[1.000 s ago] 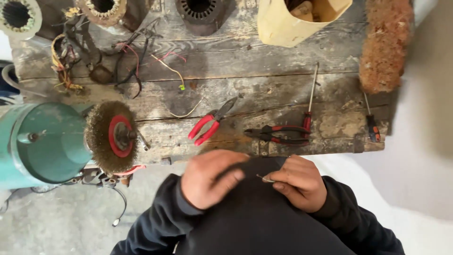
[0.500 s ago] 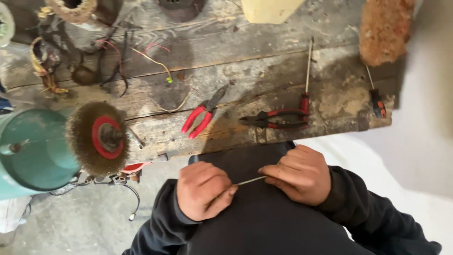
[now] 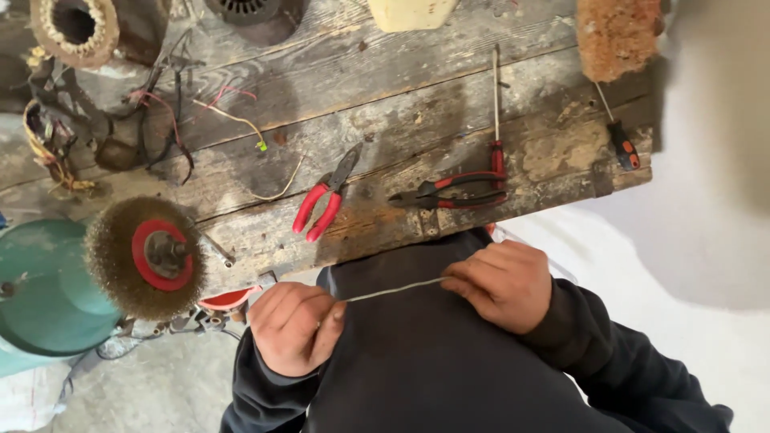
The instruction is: Stripping insulation and extracting copper wire from dismantled electric motor components using pliers.
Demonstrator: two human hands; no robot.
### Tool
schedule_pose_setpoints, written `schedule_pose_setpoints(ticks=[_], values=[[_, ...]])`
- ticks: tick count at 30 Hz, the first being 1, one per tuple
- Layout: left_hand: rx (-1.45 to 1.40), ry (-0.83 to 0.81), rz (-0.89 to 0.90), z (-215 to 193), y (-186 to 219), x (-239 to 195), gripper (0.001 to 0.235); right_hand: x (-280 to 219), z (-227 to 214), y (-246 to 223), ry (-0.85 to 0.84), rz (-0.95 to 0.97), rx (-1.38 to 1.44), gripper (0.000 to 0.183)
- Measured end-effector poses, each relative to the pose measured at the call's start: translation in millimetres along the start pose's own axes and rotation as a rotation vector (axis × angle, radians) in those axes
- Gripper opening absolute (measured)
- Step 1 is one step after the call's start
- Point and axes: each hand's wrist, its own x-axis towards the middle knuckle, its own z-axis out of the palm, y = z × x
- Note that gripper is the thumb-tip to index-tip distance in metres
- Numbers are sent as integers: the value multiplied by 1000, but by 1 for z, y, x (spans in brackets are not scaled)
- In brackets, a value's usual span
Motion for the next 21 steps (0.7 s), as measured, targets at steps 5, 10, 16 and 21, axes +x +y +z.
schedule_pose_setpoints(ticks=[5, 10, 16, 21], values=[[-352, 89, -291, 16, -7, -23, 4, -23, 11, 14, -106, 129, 498, 15], [-564, 143, -399, 40, -14, -42, 11, -53, 43, 28, -95, 574, 883, 33], [-775, 235, -531, 41, -20, -47, 14, -56, 38, 45, 141, 660, 988, 40], [-812, 279, -524, 40, -23, -44, 15, -26, 23, 33, 150, 593, 899, 33]])
